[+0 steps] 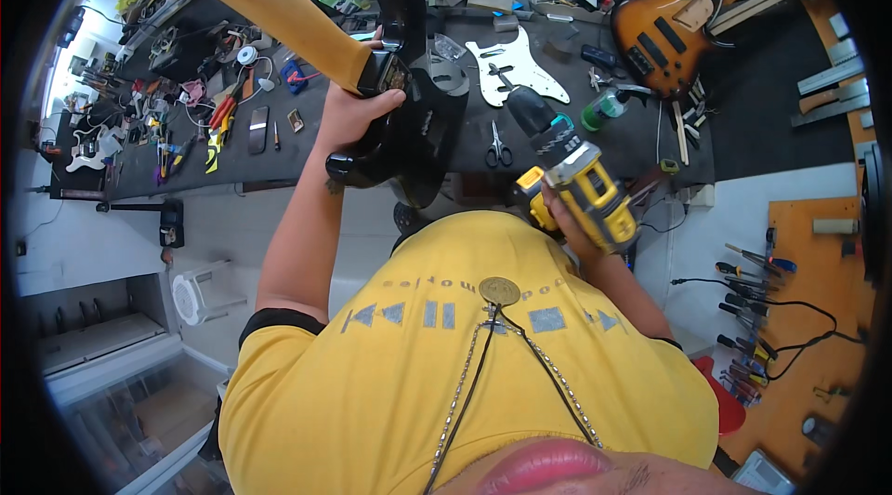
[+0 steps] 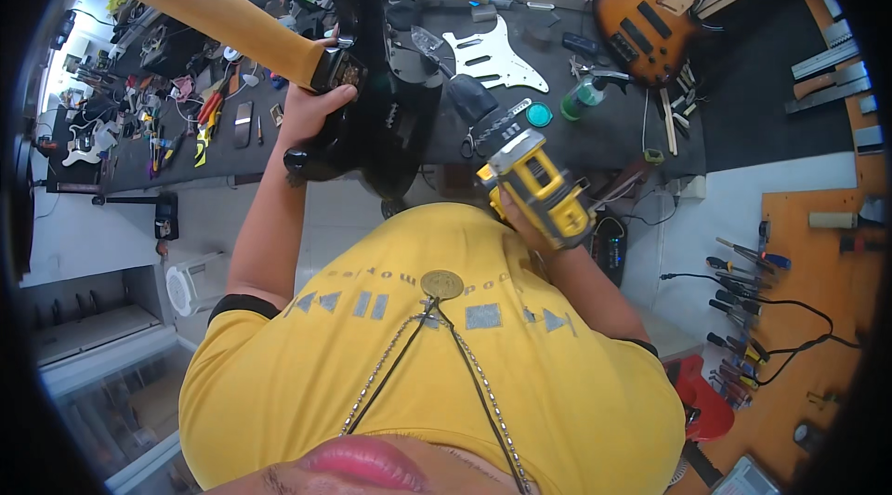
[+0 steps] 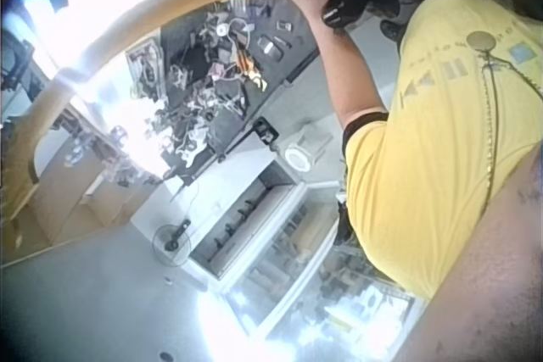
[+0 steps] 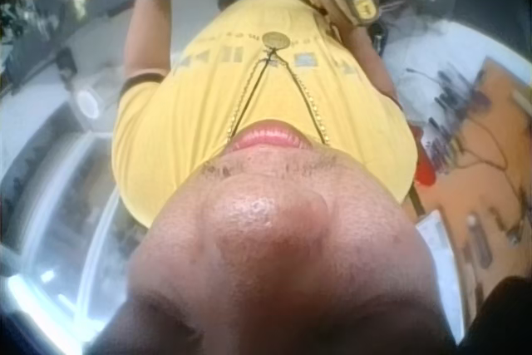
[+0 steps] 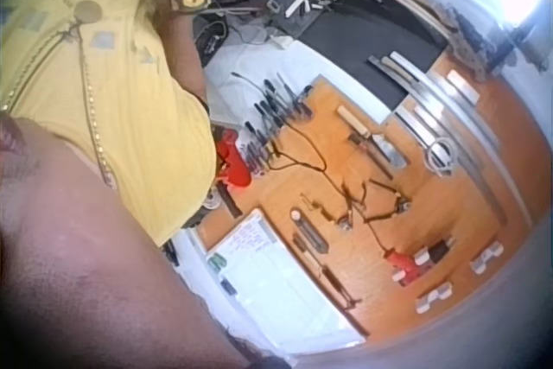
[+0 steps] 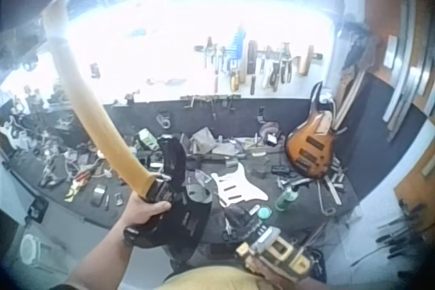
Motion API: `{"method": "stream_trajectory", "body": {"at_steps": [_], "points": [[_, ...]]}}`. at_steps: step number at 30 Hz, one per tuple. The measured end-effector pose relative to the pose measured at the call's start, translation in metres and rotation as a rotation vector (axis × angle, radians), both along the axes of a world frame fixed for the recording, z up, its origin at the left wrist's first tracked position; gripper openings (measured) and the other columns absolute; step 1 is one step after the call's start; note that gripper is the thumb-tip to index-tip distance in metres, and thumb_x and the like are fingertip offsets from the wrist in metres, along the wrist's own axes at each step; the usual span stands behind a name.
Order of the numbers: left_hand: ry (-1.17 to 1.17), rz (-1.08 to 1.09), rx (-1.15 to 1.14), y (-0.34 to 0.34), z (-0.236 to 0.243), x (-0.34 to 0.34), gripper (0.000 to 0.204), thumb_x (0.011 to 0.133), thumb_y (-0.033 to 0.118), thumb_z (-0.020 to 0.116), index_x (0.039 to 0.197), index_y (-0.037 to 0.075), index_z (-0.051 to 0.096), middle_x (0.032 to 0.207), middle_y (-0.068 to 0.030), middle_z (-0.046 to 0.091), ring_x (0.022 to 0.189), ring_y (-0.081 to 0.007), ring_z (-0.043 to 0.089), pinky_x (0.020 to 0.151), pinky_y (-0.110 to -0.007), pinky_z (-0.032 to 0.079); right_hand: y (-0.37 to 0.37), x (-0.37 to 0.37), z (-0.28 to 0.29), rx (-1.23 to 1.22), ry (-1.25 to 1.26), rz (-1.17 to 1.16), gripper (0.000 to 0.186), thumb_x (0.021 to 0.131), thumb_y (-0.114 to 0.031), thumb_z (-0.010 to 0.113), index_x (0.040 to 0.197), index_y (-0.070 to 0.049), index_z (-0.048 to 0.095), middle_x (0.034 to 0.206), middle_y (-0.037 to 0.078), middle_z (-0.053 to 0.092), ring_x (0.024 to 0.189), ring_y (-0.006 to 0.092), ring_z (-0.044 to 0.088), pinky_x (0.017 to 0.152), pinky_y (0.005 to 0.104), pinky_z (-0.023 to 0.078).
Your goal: The person attaches a guitar neck to a body using a drill to drive screws into the neck joint, then moves to a different station to connect an audio cable to a mixer and adjust knobs.
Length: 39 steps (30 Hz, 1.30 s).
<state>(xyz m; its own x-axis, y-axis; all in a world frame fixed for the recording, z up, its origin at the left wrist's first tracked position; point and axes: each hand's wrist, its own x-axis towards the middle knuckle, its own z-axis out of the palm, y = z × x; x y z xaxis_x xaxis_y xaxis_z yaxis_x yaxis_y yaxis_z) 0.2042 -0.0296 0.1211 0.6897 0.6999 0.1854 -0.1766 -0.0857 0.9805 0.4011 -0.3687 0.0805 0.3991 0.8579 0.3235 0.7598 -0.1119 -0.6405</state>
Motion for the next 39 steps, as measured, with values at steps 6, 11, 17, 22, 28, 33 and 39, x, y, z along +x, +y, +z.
{"method": "stream_trajectory", "body": {"at_steps": [6,11,17,22,28,33,39], "points": [[0.003,-0.038,0.065,0.003,-0.001,0.005,0.071,0.077,-0.001,0.085,0.140,0.005,0.055,0.131,-0.0059,0.062,0.112,-0.0136,0.061,0.100,-0.031,0.050,0.018,0.029,-0.001,0.065,1.046,0.308,0.050,0.091,-0.021,0.079,0.133,-0.008,0.055,0.095,0.002,0.060,0.085,0.0120,0.057,0.074,0.0303,0.047],[0.074,-0.056,0.062,0.002,0.000,0.008,0.072,0.075,0.001,0.087,0.140,0.005,0.056,0.143,-0.0105,0.057,0.116,-0.0148,0.060,0.102,-0.031,0.048,0.045,0.030,-0.018,0.007,1.137,0.320,0.051,0.090,-0.021,0.080,0.135,-0.008,0.059,0.091,0.001,0.059,0.078,0.0092,0.053,0.068,0.0263,0.043],[0.050,-0.051,0.154,0.003,-0.002,0.009,0.072,0.072,0.000,0.086,0.138,0.003,0.057,0.150,-0.0184,0.053,0.139,-0.0202,0.050,0.109,-0.033,0.044,0.060,0.012,-0.008,0.092,1.073,0.284,0.037,0.089,-0.003,0.079,0.124,-0.007,0.069,0.115,0.003,0.072,0.105,0.0134,0.067,0.092,0.0328,0.056],[0.042,-0.040,0.176,0.006,-0.005,0.007,0.071,0.072,0.000,0.085,0.137,0.004,0.057,0.153,-0.0194,0.051,0.141,-0.0204,0.048,0.109,-0.033,0.043,0.063,0.011,-0.008,0.115,1.054,0.342,0.039,0.089,-0.002,0.079,0.126,-0.007,0.069,0.115,0.004,0.073,0.105,0.0145,0.068,0.091,0.0337,0.057],[0.056,-0.033,0.213,0.005,-0.005,0.004,0.070,0.076,-0.001,0.080,0.141,0.004,0.054,0.128,-0.0045,0.061,0.113,-0.0146,0.062,0.100,-0.030,0.050,0.067,0.005,-0.007,0.179,1.018,0.355,0.038,0.090,-0.001,0.078,0.126,-0.008,0.069,0.118,0.005,0.073,0.108,0.0160,0.069,0.093,0.0336,0.057],[0.041,-0.019,0.263,0.001,-0.001,0.003,0.071,0.075,0.000,0.080,0.141,0.004,0.055,0.127,-0.0050,0.061,0.112,-0.0152,0.062,0.099,-0.031,0.050,0.069,0.005,-0.010,0.204,1.009,0.361,0.039,0.089,0.000,0.078,0.126,-0.008,0.069,0.118,0.005,0.073,0.108,0.0160,0.069,0.093,0.0340,0.057],[0.044,-0.060,0.233,-0.003,0.008,0.002,0.071,0.073,-0.001,0.082,0.139,0.003,0.055,0.131,-0.0052,0.058,0.115,-0.0149,0.060,0.102,-0.031,0.048,0.068,0.017,0.003,0.251,0.593,0.395,0.038,0.087,-0.003,0.080,0.124,-0.007,0.070,0.112,0.007,0.075,0.102,0.0154,0.070,0.089,0.0326,0.057]]}}
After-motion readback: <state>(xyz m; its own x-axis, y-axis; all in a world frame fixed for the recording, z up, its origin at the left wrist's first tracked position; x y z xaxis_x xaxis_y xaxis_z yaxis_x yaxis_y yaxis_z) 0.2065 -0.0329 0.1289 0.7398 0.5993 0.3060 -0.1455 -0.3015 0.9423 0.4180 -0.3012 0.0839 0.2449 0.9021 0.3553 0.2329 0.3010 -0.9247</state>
